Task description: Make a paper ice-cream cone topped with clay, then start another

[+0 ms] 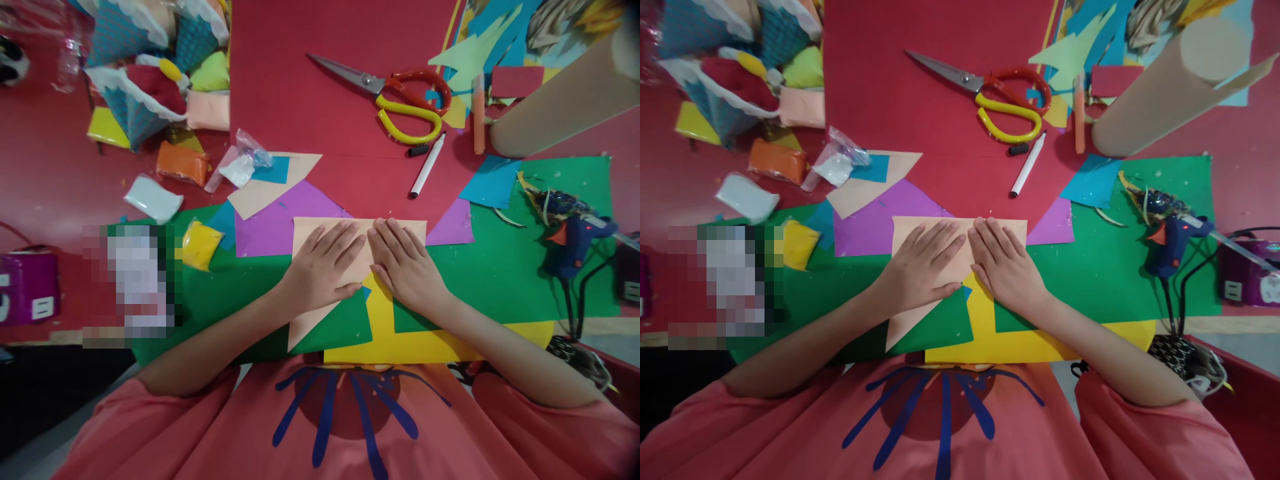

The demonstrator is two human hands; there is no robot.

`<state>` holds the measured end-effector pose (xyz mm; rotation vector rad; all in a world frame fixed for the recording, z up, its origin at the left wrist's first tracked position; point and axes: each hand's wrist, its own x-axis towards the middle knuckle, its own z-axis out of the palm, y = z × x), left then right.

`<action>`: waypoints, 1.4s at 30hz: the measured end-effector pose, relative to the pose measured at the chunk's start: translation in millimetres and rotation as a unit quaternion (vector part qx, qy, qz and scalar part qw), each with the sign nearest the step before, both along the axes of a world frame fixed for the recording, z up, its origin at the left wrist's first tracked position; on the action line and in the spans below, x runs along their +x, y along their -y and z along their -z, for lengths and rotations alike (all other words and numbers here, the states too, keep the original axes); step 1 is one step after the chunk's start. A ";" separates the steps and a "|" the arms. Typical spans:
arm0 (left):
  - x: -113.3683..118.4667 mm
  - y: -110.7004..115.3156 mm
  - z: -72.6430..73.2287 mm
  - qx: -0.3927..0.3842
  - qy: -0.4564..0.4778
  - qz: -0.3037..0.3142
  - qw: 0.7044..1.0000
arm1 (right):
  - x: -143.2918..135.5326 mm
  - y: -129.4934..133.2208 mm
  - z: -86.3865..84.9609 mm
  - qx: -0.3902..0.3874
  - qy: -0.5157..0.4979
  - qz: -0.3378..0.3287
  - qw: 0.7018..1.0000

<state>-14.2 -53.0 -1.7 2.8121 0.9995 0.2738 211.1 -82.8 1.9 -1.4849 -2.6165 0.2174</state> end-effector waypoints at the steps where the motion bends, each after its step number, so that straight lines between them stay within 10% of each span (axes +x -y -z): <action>1: 0.0 0.1 0.5 0.005 -0.001 -0.001 1.000 | 0.1 0.1 0.3 0.005 0.002 -0.001 1.000; 24: -3.3 -7.2 1.0 0.016 0.014 -0.013 1.000 | -1.4 -0.6 1.8 0.041 0.029 -0.019 0.999; 42: -34.1 4.6 -3.4 0.051 -0.030 -0.134 0.989 | -2.5 -1.1 0.7 0.050 0.037 -0.021 0.998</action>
